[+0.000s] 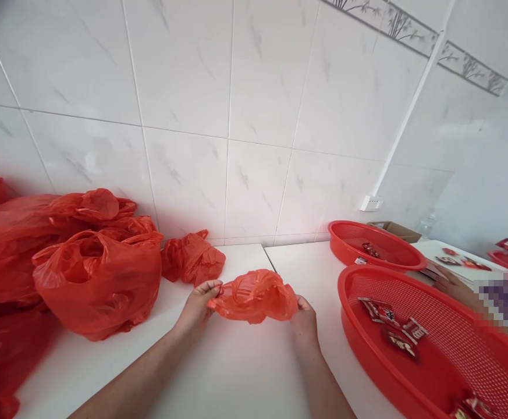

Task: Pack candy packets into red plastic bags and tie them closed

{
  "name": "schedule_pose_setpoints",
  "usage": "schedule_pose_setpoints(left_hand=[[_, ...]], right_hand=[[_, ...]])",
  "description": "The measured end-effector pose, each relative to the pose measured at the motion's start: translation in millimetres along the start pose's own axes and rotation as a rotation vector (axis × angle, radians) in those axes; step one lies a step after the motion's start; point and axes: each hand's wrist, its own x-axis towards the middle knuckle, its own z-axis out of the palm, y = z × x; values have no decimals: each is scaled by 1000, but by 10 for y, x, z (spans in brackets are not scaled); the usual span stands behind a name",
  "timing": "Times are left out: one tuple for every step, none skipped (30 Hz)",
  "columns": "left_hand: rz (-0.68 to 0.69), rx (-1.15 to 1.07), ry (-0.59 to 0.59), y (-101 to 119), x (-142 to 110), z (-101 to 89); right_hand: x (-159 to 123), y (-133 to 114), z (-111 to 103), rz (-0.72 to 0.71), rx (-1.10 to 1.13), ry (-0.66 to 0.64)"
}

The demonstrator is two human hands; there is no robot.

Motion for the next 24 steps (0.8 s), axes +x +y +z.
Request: schedule_pose_setpoints(left_hand=[[6,-1,13,3,9,-22],[14,0,27,3,13,-41],[24,3,40,2,14,-55],[36,9,52,1,15,-65],[49,17,63,-2,15,-71],[63,27,71,-5,14,-72],[78,42,75,-11,12,-68],[93,60,74,-19,8,-61],[107,84,69,-31,2,-51],[116,113,59,-45,-7,-39],[118,144,47,-62,-19,-27],[110,168,39,-78,-34,-15],[113,215,34,-92,-54,-5],[147,304,28,-102,-79,5],[220,443,14,-104,-107,15],[329,618,-8,-99,-138,27],[459,802,-40,-86,-169,40],[585,959,-79,-67,-197,56],[680,1050,-120,-44,-219,73],[711,1049,-161,-20,-232,90],[672,955,-178,2,-234,103],[582,807,-170,21,-223,110],[470,642,-140,36,-201,109],[360,490,-88,47,-169,99]], right_hand=[[20,13,-30,34,30,21],[31,18,-51,66,53,43],[31,11,-65,89,51,67],[20,-12,-74,94,15,89],[-2,-49,-78,91,-27,99],[-36,-100,-76,83,-66,79],[-78,-160,-69,75,-95,18],[-128,-223,-54,73,-113,-78],[-182,-281,-32,82,-118,-193],[-236,-329,0,99,-112,-307],[-287,-362,41,118,-112,-401],[-332,-378,90,126,-124,-459],[-370,-379,146,122,-143,-478],[-401,-369,206,102,-160,-469],[-425,-353,266,72,-175,-442],[-445,-336,323,40,-191,-414],[-462,-324,374,14,-205,-401],[-476,-320,413,-4,-212,-414],[-487,-323,437,-17,-211,-449],[-492,-334,444,-27,-204,-492],[-489,-349,431,-33,-198,-519],[-474,-363,396,-31,-205,-518],[-446,-374,342,-26,-229,-476],[-404,-378,270,-19,-271,-398]])
